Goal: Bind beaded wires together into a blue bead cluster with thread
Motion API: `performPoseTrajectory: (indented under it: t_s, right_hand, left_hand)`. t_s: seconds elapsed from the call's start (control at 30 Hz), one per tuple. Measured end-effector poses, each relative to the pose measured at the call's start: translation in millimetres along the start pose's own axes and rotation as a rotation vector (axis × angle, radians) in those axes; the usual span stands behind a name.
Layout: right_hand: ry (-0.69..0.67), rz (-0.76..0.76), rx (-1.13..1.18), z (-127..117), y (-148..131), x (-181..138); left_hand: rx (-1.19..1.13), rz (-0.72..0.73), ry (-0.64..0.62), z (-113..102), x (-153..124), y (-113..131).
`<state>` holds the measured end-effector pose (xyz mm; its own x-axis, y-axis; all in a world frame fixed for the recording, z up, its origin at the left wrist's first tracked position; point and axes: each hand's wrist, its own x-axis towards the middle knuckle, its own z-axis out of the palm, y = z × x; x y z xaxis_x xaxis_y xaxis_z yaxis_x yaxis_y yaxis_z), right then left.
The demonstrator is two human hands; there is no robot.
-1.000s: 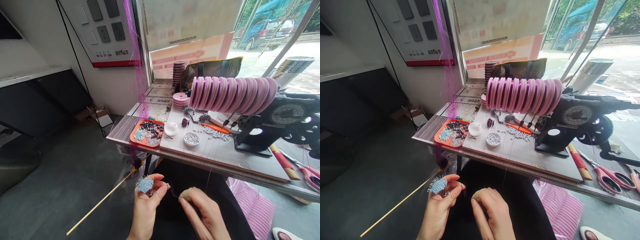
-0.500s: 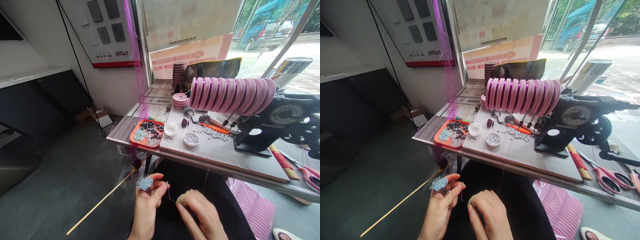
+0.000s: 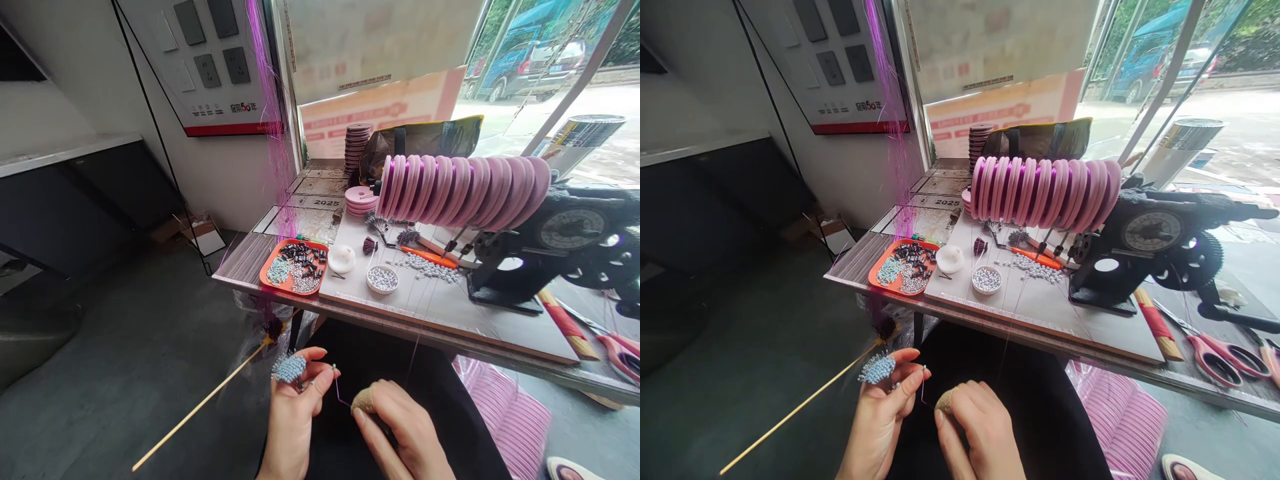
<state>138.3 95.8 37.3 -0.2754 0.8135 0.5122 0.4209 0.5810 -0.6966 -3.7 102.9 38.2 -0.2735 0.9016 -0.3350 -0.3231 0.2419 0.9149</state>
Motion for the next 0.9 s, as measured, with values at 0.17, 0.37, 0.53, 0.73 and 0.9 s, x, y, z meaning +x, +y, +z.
performPoseTrajectory:
  t_s: [0.17, 0.37, 0.53, 0.73, 0.9]
  right_hand:
    - [0.015, -0.01, -0.009, -0.8, -1.1, 1.7]
    - [0.006, -0.013, -0.011, 0.1, -0.8, 0.9]
    - [0.037, 0.033, 0.051, -2.1, -1.7, 1.9]
    - [0.111, 0.163, 0.141, 2.6, 3.3, -2.5]
    - [0.135, 0.237, 0.189, 6.6, 7.1, -7.2]
  left_hand:
    - [-0.001, -0.001, 0.002, 0.5, 0.6, -0.3]
    - [0.005, 0.004, 0.008, 1.8, 0.3, 0.4]
    - [0.087, 0.084, 0.011, -0.2, -0.3, 0.6]
    - [0.295, 0.291, 0.007, 0.5, -5.3, 1.3]
    - [0.37, 0.398, 0.076, 9.3, -13.8, 4.1]
